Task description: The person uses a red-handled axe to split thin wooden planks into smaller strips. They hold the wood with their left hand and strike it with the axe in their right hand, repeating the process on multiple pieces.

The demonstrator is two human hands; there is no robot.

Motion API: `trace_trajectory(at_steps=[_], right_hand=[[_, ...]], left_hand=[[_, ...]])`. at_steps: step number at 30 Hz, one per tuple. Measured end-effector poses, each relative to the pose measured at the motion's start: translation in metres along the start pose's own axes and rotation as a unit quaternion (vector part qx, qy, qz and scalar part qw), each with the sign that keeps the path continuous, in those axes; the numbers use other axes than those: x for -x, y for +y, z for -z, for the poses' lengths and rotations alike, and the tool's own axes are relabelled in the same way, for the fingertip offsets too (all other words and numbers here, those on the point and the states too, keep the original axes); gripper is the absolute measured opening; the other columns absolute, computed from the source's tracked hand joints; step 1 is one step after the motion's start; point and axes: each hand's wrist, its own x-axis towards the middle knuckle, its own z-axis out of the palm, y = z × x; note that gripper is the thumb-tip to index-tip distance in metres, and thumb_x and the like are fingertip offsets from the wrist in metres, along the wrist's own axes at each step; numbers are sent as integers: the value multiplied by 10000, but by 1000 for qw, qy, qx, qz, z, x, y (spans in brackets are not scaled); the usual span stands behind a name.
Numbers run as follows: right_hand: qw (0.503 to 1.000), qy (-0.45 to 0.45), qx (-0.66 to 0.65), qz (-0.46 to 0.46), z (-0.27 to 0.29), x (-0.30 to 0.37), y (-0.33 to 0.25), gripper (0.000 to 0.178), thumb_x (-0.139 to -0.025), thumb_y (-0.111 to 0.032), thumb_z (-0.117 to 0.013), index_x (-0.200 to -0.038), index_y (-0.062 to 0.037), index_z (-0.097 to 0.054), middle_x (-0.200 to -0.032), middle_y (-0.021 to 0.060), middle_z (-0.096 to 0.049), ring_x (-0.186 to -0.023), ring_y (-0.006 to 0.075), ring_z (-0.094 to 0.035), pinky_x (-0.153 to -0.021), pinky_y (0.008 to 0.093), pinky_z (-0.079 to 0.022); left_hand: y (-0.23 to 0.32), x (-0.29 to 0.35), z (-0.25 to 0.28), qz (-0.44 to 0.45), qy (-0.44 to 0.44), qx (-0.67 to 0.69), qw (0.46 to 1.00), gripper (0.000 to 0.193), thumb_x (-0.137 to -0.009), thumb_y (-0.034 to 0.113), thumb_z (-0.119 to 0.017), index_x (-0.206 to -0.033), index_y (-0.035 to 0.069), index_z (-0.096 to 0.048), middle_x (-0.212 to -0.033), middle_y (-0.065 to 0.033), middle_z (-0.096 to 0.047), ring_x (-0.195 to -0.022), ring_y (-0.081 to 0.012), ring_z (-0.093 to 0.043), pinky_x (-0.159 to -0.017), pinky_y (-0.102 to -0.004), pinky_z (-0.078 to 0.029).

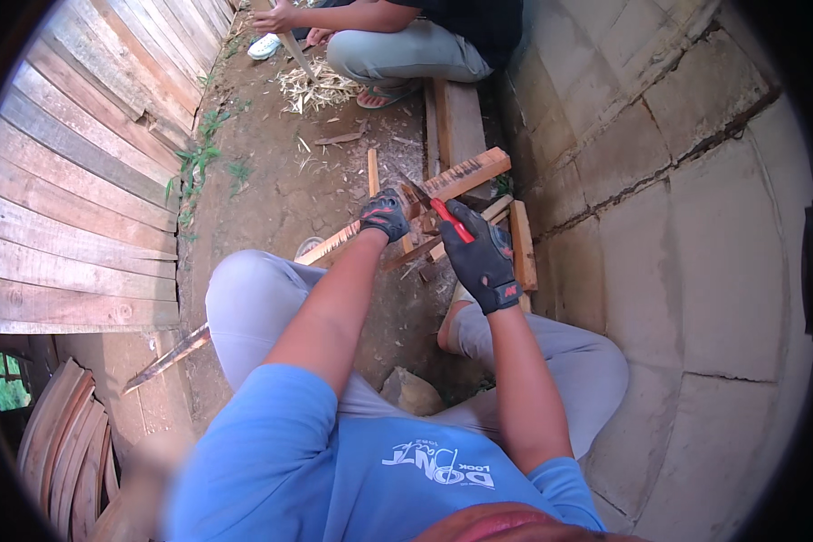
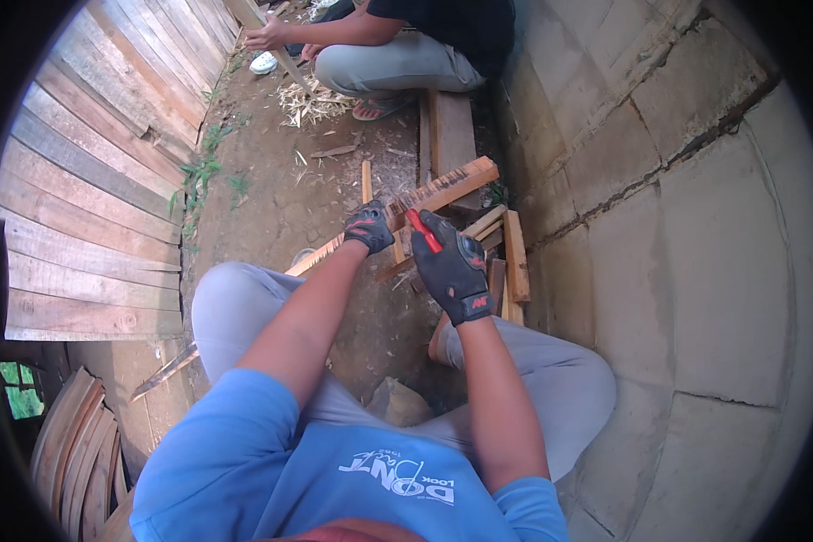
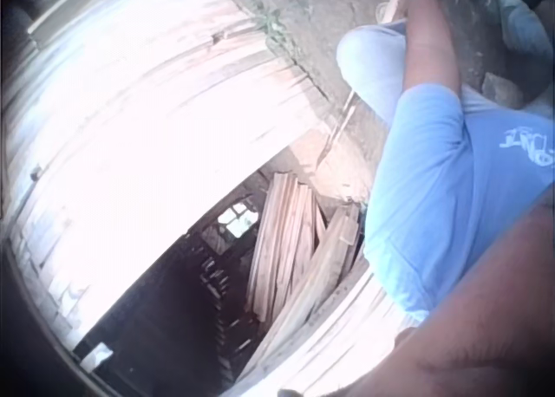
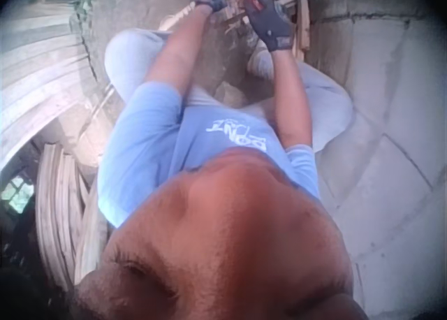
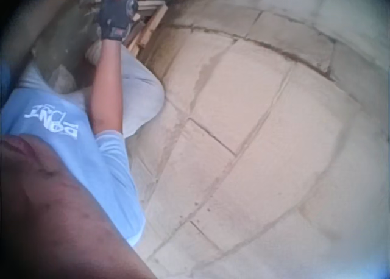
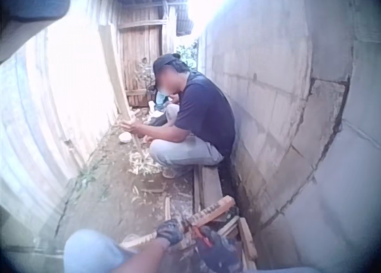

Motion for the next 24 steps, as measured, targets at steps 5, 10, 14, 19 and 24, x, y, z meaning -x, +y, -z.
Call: trace_trajectory(at_steps=[5, 10, 14, 19, 24], right_hand=[[998, -47, 34, -6, 11, -2, -11, 437, -1027, -357, -643, -1359, -90, -740, -1270, 196, -765, -1147, 397, -734, -1001, 472, -575], [996, -69, 58, -21, 9, -3, -21, 474, -1030, -390, -630, -1387, -92, -724, -1279, 195, -762, -1152, 404, -729, -1012, 472, -570], [999, -52, 16, -5, 3, 11, -11, 450, -1036, -318, -671, -1425, -95, -705, -1332, 193, -748, -1216, 392, -717, -1037, 461, -561], [997, -57, -8, -59, 6, 66, 15, 436, -1037, -259, -724, -1448, -115, -700, -1347, 183, -752, -1237, 381, -723, -1039, 445, -562], [996, -51, 0, -67, 5, 70, 14, 443, -1043, -267, -727, -1461, -126, -692, -1349, 186, -750, -1242, 375, -724, -1032, 449, -565]], left_hand=[[-1, -4, 1, -63, -40, -33, 997, 808, -715, 520, -896, -1345, 60, -687, -1336, -215, -734, -1238, -383, -717, -1067, -484, -577], [2, 4, -24, -48, 29, 13, 998, 700, -772, 486, -845, -1337, 98, -704, -1314, -200, -744, -1241, -390, -710, -1084, -488, -565], [1, 6, -16, -48, -12, 50, 997, 699, -798, 530, -838, -1350, 120, -715, -1324, -209, -740, -1252, -389, -705, -1085, -488, -562], [2, 8, -9, -47, -18, 40, 998, 797, -783, 665, -799, -1380, 144, -712, -1349, -195, -740, -1249, -377, -714, -1098, -475, -561], [-1, 5, -9, -48, -16, 54, 997, 799, -775, 670, -802, -1363, 135, -721, -1333, -188, -749, -1236, -366, -722, -1091, -476, -565]])
